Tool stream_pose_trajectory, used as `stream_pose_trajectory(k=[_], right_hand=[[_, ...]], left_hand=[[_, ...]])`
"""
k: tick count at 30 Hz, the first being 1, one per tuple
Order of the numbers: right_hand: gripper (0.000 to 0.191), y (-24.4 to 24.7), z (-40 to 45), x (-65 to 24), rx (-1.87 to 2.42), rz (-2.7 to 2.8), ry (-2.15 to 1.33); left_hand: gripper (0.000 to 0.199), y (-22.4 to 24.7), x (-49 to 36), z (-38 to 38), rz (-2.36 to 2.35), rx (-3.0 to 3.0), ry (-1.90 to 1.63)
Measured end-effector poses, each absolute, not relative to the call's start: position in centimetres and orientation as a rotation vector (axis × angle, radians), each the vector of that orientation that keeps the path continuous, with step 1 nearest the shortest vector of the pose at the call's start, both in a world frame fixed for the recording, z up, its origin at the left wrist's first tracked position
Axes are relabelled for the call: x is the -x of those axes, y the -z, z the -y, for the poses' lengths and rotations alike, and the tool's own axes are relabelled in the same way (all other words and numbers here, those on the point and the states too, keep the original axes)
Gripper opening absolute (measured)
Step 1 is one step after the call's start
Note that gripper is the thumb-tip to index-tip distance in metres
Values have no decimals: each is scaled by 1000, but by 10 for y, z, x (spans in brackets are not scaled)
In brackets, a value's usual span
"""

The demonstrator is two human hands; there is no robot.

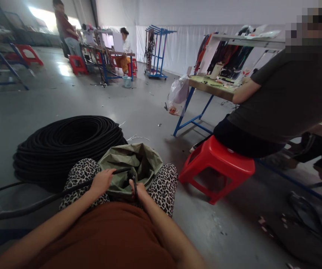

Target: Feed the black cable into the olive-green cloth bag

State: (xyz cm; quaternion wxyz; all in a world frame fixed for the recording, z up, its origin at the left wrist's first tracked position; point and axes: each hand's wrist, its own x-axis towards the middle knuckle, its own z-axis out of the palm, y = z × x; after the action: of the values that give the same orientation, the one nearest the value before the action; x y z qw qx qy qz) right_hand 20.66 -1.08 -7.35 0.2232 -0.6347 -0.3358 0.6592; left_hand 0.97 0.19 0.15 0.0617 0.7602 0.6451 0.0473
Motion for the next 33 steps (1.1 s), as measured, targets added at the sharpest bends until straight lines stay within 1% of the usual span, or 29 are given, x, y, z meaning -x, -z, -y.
stream_pose_trajectory(k=[7,14,21,33], right_hand=[[41,79,13,-207,1652,1078,-1822],[40,71,14,-207,1655,1164,-1771],[36,67,14,-206,1648,1123,-1819],[39,59,15,-206,1682,1120,-1796]], left_hand=[[35,-5,-9,-4,-1966,-2235,-234],[35,-4,-9,-3,-1956,-2241,-240],[36,-7,-13,1,-1929,-2278,-144],[39,-2,-13,3,-1886,-2333,-109]])
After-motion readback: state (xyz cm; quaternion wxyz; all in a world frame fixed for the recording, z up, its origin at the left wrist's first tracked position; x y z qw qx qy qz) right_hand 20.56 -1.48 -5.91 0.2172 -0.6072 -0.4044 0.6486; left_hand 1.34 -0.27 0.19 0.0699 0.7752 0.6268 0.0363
